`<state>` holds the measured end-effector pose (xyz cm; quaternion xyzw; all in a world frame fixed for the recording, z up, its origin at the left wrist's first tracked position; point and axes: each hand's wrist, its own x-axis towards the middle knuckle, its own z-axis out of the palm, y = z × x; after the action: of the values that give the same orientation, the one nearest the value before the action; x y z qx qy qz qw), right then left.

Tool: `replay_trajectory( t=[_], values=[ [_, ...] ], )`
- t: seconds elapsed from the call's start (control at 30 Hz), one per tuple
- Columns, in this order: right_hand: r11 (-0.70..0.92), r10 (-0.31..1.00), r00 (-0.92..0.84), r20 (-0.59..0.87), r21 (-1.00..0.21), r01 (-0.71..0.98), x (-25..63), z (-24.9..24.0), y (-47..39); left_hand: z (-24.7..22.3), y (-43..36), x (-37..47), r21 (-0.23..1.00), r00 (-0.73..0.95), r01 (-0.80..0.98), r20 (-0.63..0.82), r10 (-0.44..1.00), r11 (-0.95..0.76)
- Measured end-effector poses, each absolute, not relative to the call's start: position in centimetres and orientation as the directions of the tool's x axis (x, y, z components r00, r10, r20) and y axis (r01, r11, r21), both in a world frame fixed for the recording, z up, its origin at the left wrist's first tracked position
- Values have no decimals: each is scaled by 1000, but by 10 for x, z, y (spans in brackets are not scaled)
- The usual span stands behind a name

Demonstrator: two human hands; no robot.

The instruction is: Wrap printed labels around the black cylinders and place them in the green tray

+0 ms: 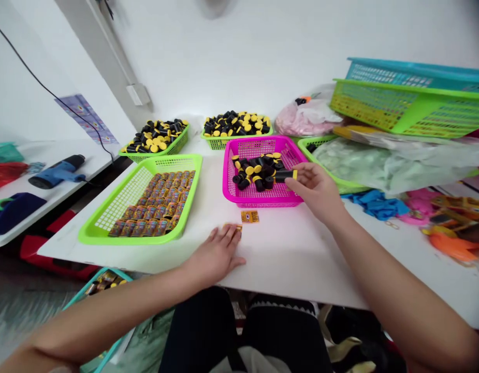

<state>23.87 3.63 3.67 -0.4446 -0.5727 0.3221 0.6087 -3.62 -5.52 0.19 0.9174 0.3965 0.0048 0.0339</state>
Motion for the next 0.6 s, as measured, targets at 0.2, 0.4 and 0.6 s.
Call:
replay_trajectory(
  t=[0.2, 0.4, 0.6],
  values=[
    [404, 907, 81, 413, -909, 108, 237, 39, 31, -31, -118, -61, -176, 751, 655, 42, 659, -735],
    [415, 903, 69, 424, -903, 116, 237, 39, 32, 17, -117, -78, -211, 869, 486, 219, 444, -848],
    [435, 897, 56, 439, -898, 62, 236, 38, 33, 20, -39, -54, -44, 752, 648, 199, 629, -760]
  ],
)
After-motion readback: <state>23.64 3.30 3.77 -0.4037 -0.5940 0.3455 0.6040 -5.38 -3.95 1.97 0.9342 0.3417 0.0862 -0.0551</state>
